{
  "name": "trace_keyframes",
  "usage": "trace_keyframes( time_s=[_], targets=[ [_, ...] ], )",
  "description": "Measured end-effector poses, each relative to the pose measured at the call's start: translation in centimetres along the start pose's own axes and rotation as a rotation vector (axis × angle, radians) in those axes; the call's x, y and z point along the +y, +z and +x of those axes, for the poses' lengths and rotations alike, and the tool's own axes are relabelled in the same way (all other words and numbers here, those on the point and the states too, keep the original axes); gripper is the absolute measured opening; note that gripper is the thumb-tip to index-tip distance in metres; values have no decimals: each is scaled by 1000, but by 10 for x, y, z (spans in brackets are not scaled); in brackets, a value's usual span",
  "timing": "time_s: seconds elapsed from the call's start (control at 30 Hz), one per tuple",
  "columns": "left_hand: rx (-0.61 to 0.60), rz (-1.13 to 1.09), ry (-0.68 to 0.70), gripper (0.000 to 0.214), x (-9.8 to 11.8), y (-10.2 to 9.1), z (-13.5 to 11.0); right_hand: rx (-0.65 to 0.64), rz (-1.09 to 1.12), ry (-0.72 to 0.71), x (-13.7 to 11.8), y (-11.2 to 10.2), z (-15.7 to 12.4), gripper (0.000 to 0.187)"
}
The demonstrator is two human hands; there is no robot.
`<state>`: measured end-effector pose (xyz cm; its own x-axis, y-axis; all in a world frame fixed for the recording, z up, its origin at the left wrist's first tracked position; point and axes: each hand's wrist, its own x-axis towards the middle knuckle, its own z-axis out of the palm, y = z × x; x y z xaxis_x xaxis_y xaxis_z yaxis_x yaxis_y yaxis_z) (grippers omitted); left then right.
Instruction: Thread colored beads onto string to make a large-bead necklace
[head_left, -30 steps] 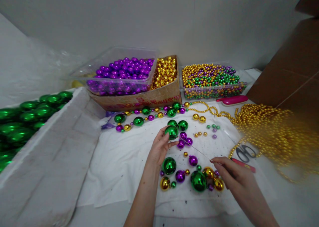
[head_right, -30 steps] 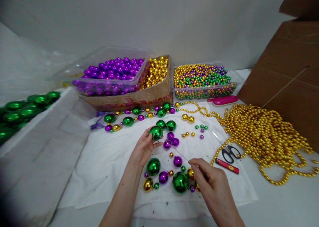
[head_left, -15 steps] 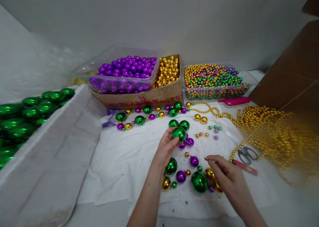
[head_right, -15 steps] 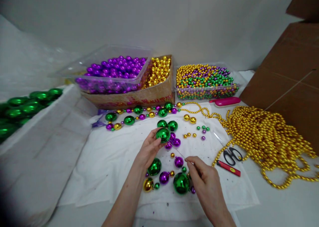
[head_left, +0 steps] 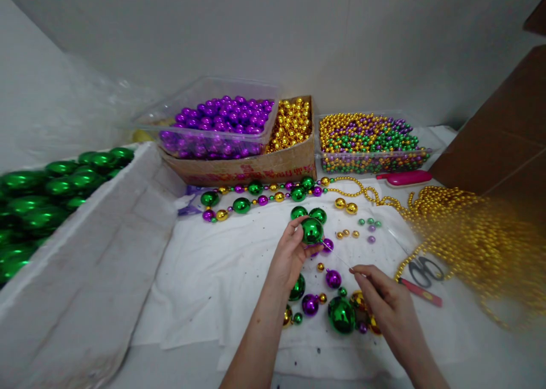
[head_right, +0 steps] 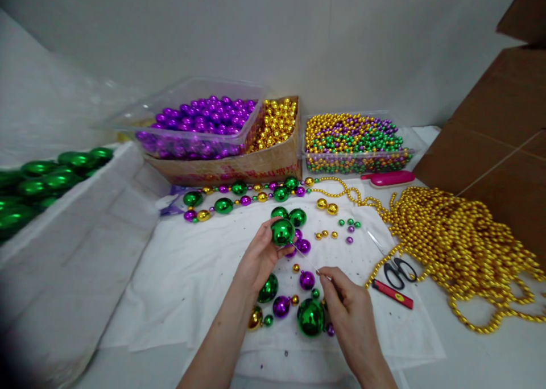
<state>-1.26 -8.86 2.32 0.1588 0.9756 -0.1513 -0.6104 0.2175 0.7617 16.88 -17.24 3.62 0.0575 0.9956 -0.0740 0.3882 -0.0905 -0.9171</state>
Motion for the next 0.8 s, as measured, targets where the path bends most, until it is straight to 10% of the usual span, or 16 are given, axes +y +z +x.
trace_keyframes(
  time_s=[0.3,0.53,0.8],
  targets=[
    [108,-193,-259,28,-15,9,5,323,108,-263,-41,5,11,12],
    [120,-259,-317,30,-10,13,3,281,-55,-623,-53,7,14,24],
    [91,-232,-323,33,-9,12,6,272,-182,-723,-51,11,13,33]
  ],
)
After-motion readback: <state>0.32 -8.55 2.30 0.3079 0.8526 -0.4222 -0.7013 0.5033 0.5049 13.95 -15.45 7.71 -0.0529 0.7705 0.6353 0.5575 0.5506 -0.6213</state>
